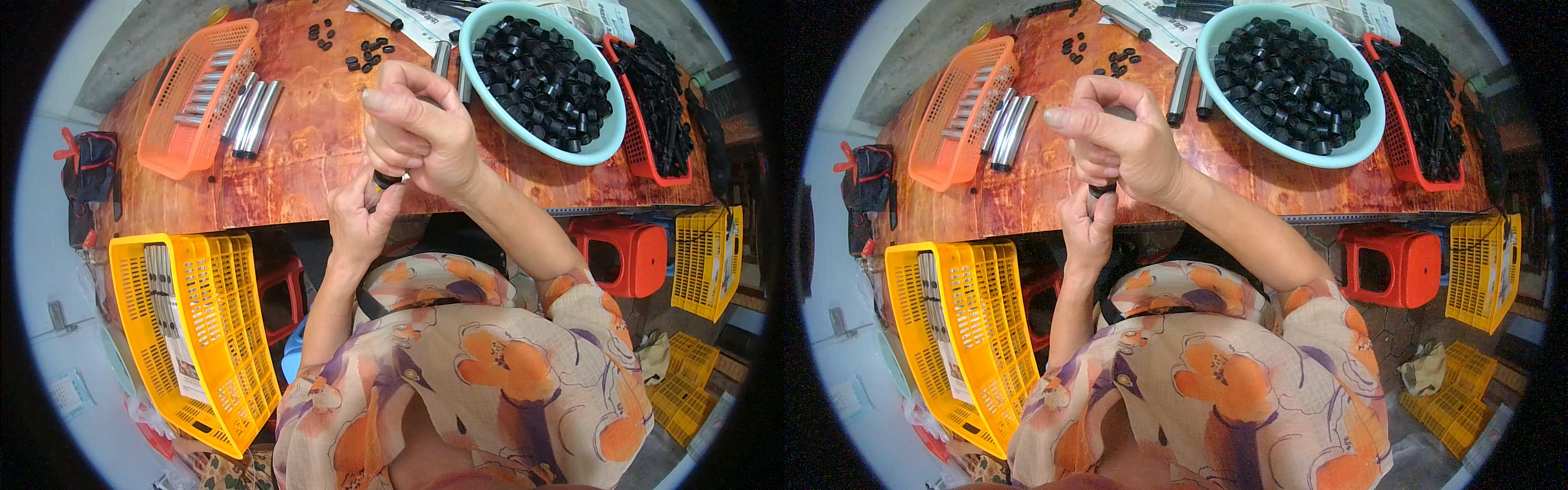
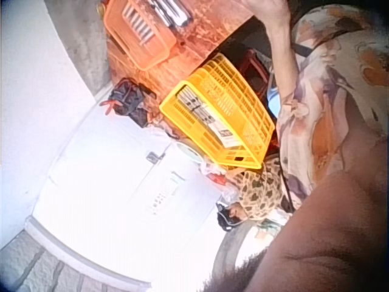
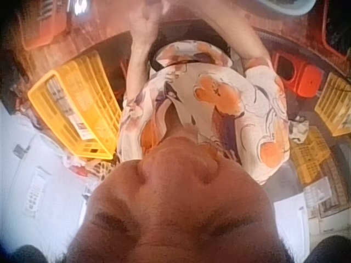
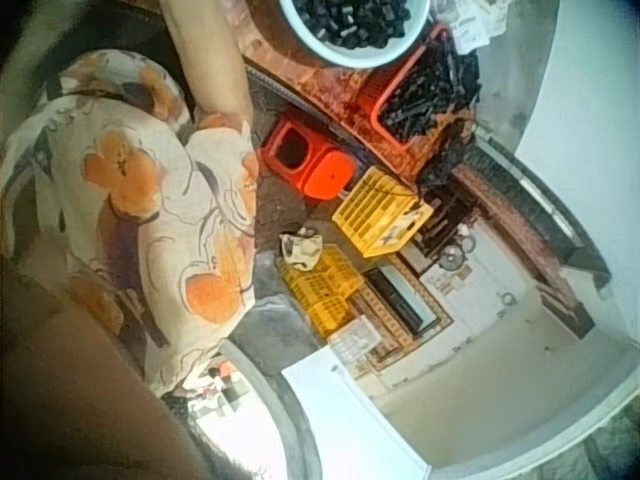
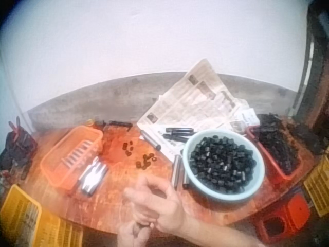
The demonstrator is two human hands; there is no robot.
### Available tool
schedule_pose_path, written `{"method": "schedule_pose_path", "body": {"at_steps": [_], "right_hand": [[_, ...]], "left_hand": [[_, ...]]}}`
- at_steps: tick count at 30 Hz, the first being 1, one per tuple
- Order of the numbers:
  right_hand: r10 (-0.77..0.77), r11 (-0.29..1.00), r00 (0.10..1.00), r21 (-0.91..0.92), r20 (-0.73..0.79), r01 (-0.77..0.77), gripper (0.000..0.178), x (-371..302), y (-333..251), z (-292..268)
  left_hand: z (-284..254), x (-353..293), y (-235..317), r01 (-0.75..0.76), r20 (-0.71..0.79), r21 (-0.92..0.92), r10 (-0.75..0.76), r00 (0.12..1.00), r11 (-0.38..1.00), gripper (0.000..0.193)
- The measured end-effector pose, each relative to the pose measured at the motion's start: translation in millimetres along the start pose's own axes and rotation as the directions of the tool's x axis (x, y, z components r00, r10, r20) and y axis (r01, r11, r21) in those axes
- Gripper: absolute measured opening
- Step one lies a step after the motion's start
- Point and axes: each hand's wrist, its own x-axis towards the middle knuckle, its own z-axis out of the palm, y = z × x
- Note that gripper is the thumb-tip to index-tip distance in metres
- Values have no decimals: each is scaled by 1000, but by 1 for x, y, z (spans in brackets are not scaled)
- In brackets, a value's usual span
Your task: The person repeatedly picks up silver cylindrical marker bodies and black caps, then screws the caps onto the bodies. Completed markers are placed into a yellow basket. The person continues this assembly cycle throughout the clip.
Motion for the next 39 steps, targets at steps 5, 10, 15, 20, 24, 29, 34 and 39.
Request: {"method": "schedule_pose_path", "body": {"at_steps": [5, 10, 15, 20, 24, 29, 34, 39], "right_hand": [[-27, 1000, 1000, -5, -15, 26, 31, 0, -2, 4], [-62, 996, 996, -71, -59, 57, 31, 0, -4, 2], [2, 990, 997, 144, -75, 9, 30, 4, -3, -10], [22, 999, 999, -31, -48, -23, 31, 0, -8, -4], [151, 924, 982, 368, -110, -101, 35, 8, -2, -15], [280, 773, 950, 620, -139, -137, 37, 10, 8, -28], [298, 760, 941, 637, -162, -131, 39, 10, 8, -28], [289, 794, 941, 593, -176, -133, 39, 9, 5, -23]], "left_hand": [[5, 2, -2, -37, -44, -69, 34, 998, 997, 37], [6, 8, 3, -85, -99, 172, 103, 990, 981, 39], [1, 8, 0, -80, -39, 188, 88, 995, 979, 40], [-1, 8, 2, -13, 35, 26, 13, 999, 1000, 41], [-3, 5, -4, 11, 83, -104, -2, 997, 995, 43], [-4, 3, -2, 16, 107, -157, 1, 994, 988, 45], [-3, 1, -6, 52, 122, -226, -25, 992, 973, 46], [-2, 1, -7, 76, 156, -335, -24, 987, 939, 51]]}}
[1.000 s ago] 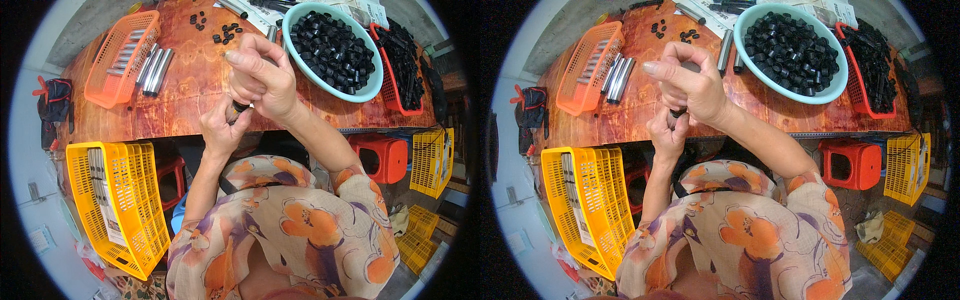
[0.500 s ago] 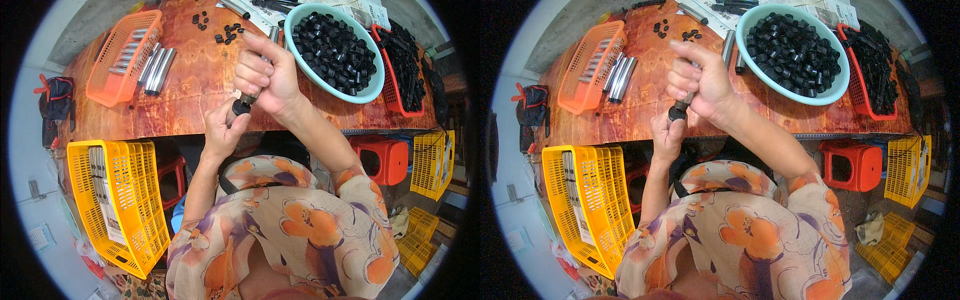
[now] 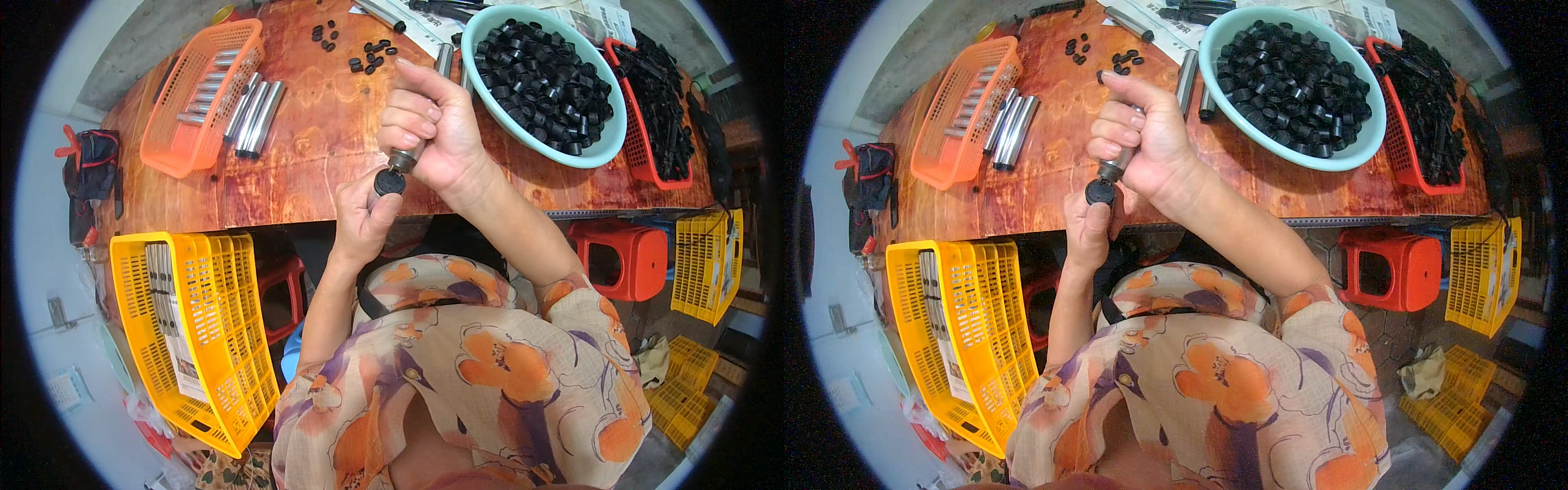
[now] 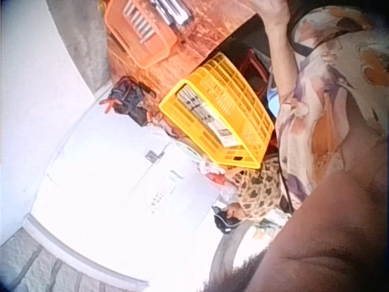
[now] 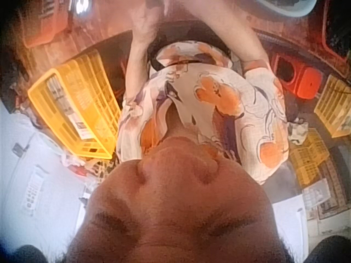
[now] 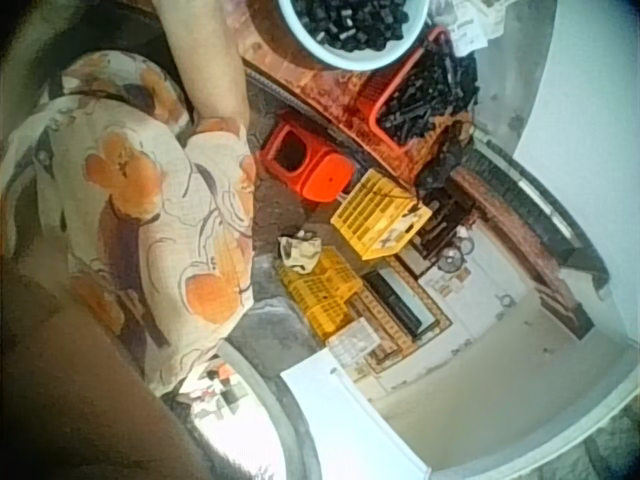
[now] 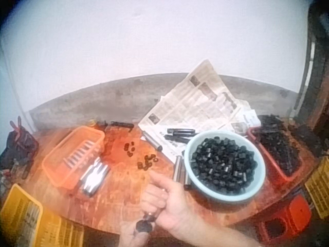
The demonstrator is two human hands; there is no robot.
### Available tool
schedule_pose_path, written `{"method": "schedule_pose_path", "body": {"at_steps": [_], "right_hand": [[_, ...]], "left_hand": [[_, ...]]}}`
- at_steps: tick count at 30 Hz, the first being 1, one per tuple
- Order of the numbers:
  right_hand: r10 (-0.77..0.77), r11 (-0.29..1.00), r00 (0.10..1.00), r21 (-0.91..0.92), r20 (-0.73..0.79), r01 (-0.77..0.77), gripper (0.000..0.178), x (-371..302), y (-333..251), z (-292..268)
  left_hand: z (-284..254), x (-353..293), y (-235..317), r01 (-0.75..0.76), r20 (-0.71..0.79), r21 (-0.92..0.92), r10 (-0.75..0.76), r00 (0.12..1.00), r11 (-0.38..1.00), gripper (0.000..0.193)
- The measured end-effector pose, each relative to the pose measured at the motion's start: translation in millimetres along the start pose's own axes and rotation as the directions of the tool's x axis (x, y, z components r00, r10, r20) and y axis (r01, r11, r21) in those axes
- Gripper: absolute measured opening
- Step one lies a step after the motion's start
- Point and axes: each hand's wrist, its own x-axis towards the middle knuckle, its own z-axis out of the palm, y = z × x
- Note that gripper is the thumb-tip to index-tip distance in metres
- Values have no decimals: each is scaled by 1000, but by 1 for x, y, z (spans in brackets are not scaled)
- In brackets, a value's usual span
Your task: The person repeatedly picks up silver cylindrical marker bodies and black caps, then screws the caps onto the bodies. Completed markers are placed into a yellow basket. The person continues this assembly cycle throughout the clip.
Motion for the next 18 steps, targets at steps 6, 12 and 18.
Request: {"method": "schedule_pose_path", "body": {"at_steps": [6, 12, 18], "right_hand": [[-12, 999, 998, 42, -69, 15, 40, -2, 4, 5], [-55, 998, 994, 34, -94, 58, 40, -4, 7, 8], [-92, 996, 992, -11, -81, 92, 40, -6, 6, 12]], "left_hand": [[2, -2, 0, 21, 6, -121, -20, 1000, 992, 59], [4, -2, 3, 26, -17, -48, -27, 1000, 999, 68], [4, -1, 3, 1, -28, -46, -2, 1000, 999, 64]]}}
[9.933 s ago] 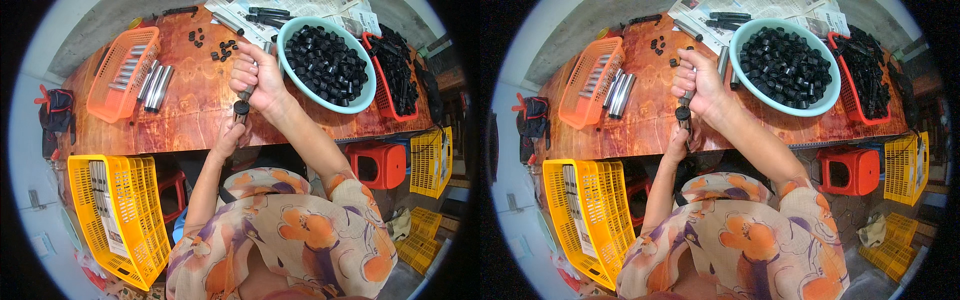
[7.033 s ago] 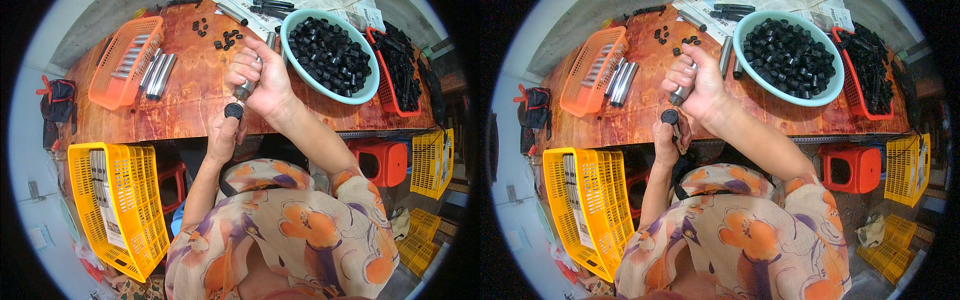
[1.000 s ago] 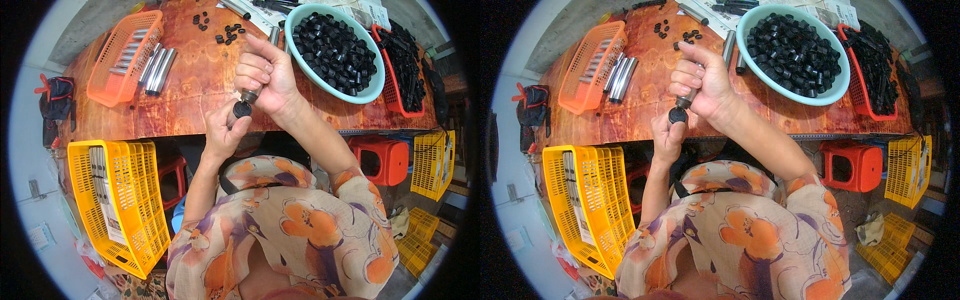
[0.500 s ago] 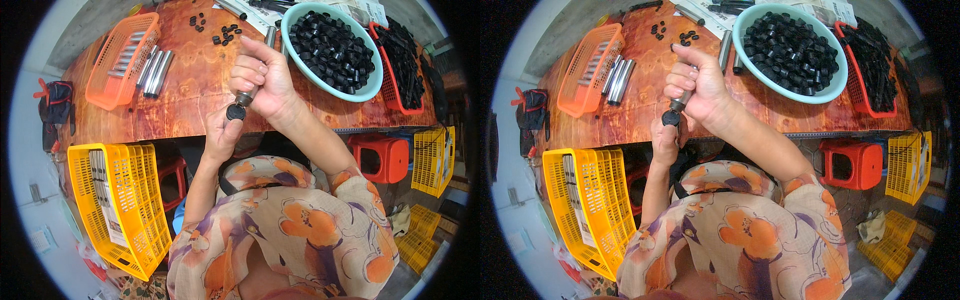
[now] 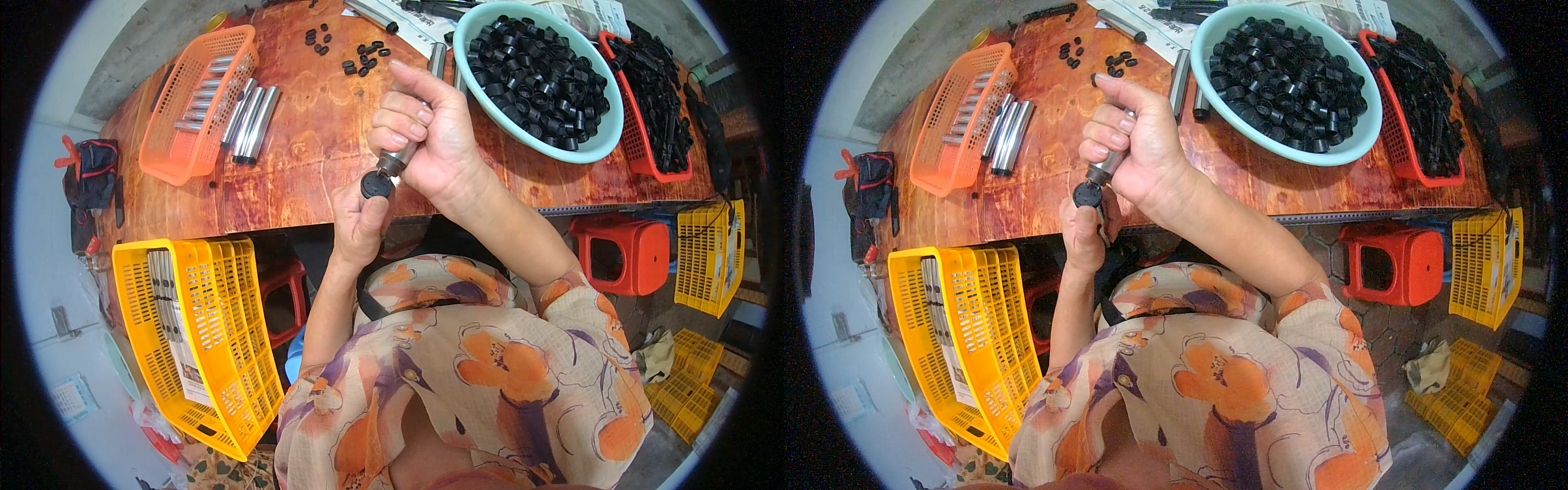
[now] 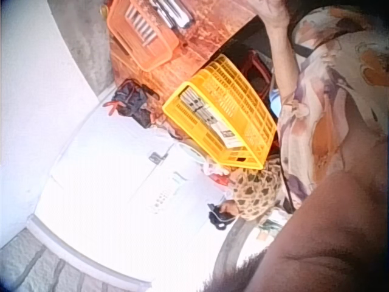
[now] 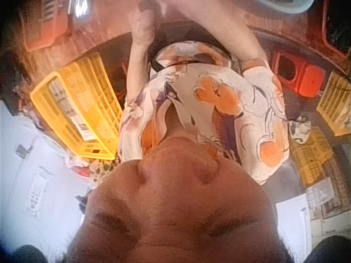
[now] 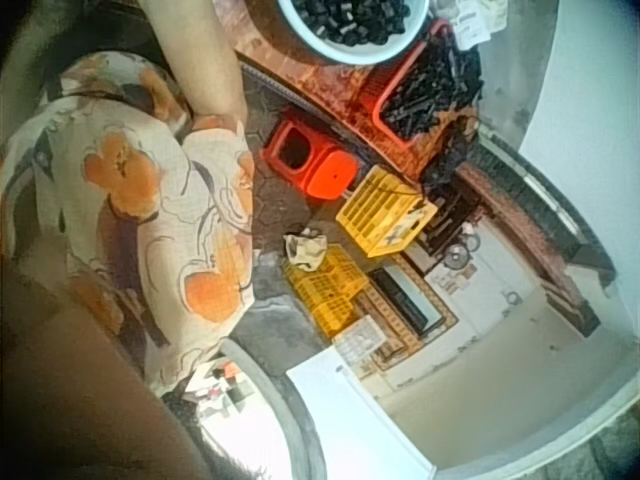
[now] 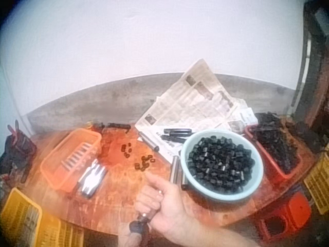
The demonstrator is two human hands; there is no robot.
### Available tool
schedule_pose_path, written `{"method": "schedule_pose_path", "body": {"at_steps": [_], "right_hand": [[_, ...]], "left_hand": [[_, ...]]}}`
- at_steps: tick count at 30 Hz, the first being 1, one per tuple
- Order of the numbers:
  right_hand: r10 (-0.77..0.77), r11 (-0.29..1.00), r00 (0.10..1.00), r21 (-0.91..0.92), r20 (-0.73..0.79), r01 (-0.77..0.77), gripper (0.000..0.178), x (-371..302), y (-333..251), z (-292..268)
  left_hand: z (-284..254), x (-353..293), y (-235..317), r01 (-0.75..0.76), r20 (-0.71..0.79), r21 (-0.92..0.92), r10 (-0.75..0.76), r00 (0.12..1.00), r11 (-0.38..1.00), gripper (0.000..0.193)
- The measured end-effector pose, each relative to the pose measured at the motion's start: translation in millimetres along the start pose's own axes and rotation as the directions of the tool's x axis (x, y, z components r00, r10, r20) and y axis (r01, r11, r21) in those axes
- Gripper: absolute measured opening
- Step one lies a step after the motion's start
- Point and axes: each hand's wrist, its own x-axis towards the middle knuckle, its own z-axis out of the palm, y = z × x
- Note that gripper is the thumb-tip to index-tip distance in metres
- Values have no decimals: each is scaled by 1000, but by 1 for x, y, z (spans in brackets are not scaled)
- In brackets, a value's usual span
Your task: The person repeatedly picks up silver cylindrical marker bodies and black caps, then screws the caps onto the bodies. Completed markers are placed into a yellow basket. The person continues this assembly cycle throughout the clip.
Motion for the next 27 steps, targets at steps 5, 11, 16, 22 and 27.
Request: {"method": "schedule_pose_path", "body": {"at_steps": [5, 11, 16, 22, 27], "right_hand": [[-52, 997, 998, -59, 32, 54, 36, -3, 2, 2], [-126, 985, 989, -112, 77, 134, 36, -3, 2, 2], [-136, 979, 983, -134, 125, 152, 38, -3, 2, 1], [-164, 968, 973, -164, 164, 191, 43, -4, 3, 2], [-193, 951, 965, -207, 179, 229, 40, -3, 2, 1]], "left_hand": [[2, -1, 2, 10, -26, -69, -12, 1000, 998, 55], [2, -1, 3, 11, -17, -68, -13, 1000, 998, 54], [3, -2, 2, 7, -53, -41, -9, 999, 999, 51], [3, -1, 1, 24, -68, -38, -27, 997, 999, 48], [3, -2, 0, 24, -73, -27, -26, 997, 999, 46]]}}
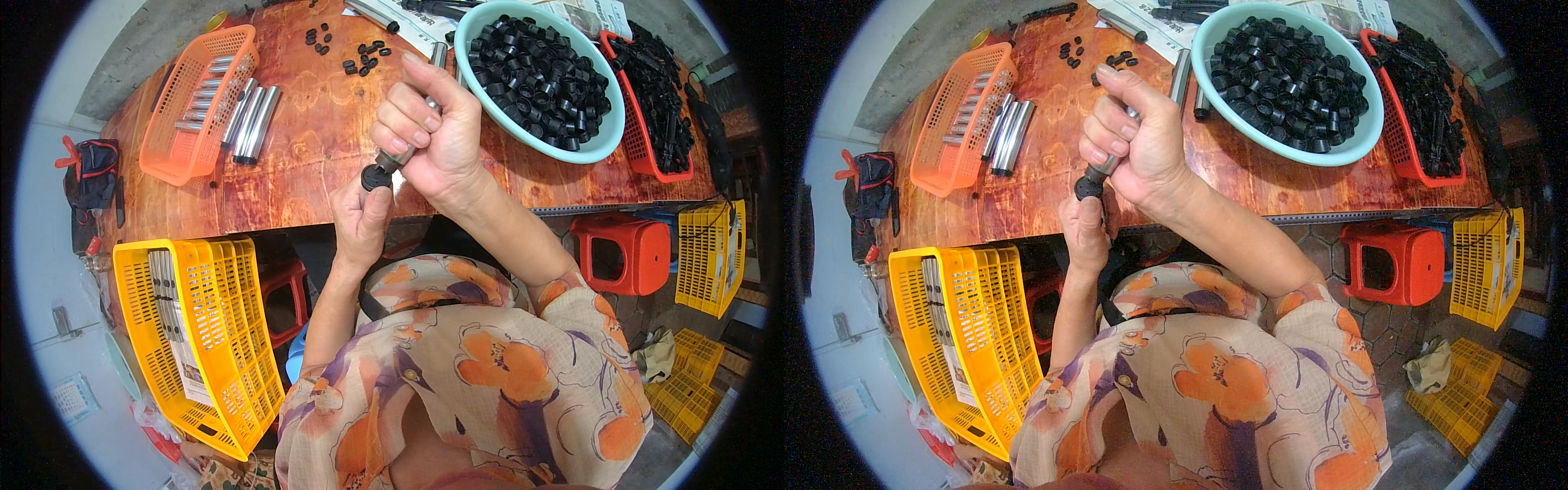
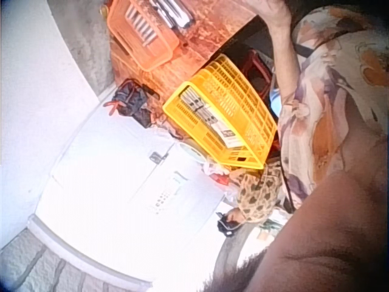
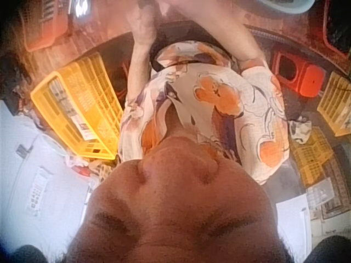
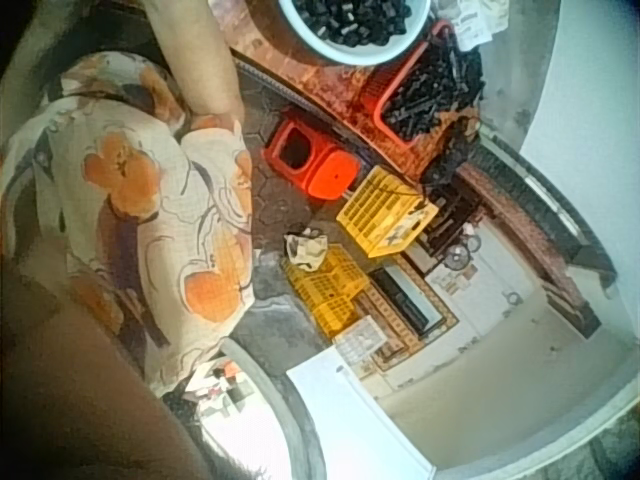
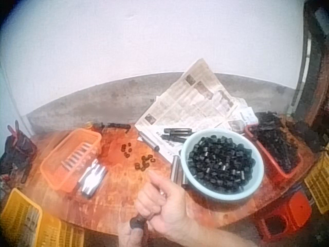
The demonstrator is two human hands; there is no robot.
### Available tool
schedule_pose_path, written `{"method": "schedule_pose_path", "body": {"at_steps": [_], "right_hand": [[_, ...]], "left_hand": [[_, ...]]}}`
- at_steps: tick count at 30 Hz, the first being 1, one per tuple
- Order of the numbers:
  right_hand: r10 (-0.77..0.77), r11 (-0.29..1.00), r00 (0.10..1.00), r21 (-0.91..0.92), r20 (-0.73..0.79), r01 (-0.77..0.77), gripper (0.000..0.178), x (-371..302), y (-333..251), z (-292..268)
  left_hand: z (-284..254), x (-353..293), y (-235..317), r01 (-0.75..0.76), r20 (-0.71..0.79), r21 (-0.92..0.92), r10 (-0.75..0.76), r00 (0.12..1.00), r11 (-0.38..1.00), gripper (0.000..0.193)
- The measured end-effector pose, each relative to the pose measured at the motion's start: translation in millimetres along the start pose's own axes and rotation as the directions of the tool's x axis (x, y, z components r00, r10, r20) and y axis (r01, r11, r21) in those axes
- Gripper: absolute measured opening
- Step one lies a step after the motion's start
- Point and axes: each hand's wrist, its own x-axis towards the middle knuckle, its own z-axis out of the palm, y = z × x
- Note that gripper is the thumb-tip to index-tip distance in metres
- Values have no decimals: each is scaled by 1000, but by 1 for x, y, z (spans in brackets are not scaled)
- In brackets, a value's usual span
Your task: The person repeatedly picks up silver cylindrical marker bodies and black caps, then screws the caps onto the bodies. Completed markers are placed into a yellow basket. The person continues this assembly cycle throughout the clip.
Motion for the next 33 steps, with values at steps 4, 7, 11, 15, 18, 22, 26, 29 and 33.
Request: {"method": "schedule_pose_path", "body": {"at_steps": [4, 7, 11, 15, 18, 22, 26, 29, 33], "right_hand": [[7, 1000, 1000, 12, 9, -7, 39, 0, 0, -1], [5, 1000, 1000, 13, 9, -5, 41, 1, 0, -1], [0, 1000, 1000, 30, 21, -1, 44, 3, -1, -2], [3, 999, 1000, 35, 18, -4, 44, 4, -1, -2], [2, 999, 1000, 34, 29, -3, 44, 4, 0, -2], [8, 999, 999, 35, 38, -9, 43, 5, 0, -3], [10, 999, 998, 30, 58, -12, 44, 5, 1, -4], [11, 1000, 999, 5, 50, -11, 44, 4, 0, -2], [9, 1000, 998, -10, 59, -8, 42, 3, 0, -1]], "left_hand": [[-1, 1, -1, -12, -22, 61, 14, 1000, 998, 47], [-1, 1, -1, -19, -30, 74, 21, 999, 997, 48], [-2, 0, -2, 1, -69, 107, 7, 998, 994, 47], [3, 4, 9, -58, -120, 152, 76, 990, 987, 46], [4, 3, 11, -18, -119, 105, 30, 992, 994, 45], [3, 3, 12, -34, -127, 139, 52, 991, 990, 43], [5, 4, 15, -48, -126, 208, 76, 989, 977, 42], [4, 3, 12, -33, -142, 194, 61, 988, 980, 41], [4, 2, 6, -25, -142, 196, 53, 988, 980, 42]]}}
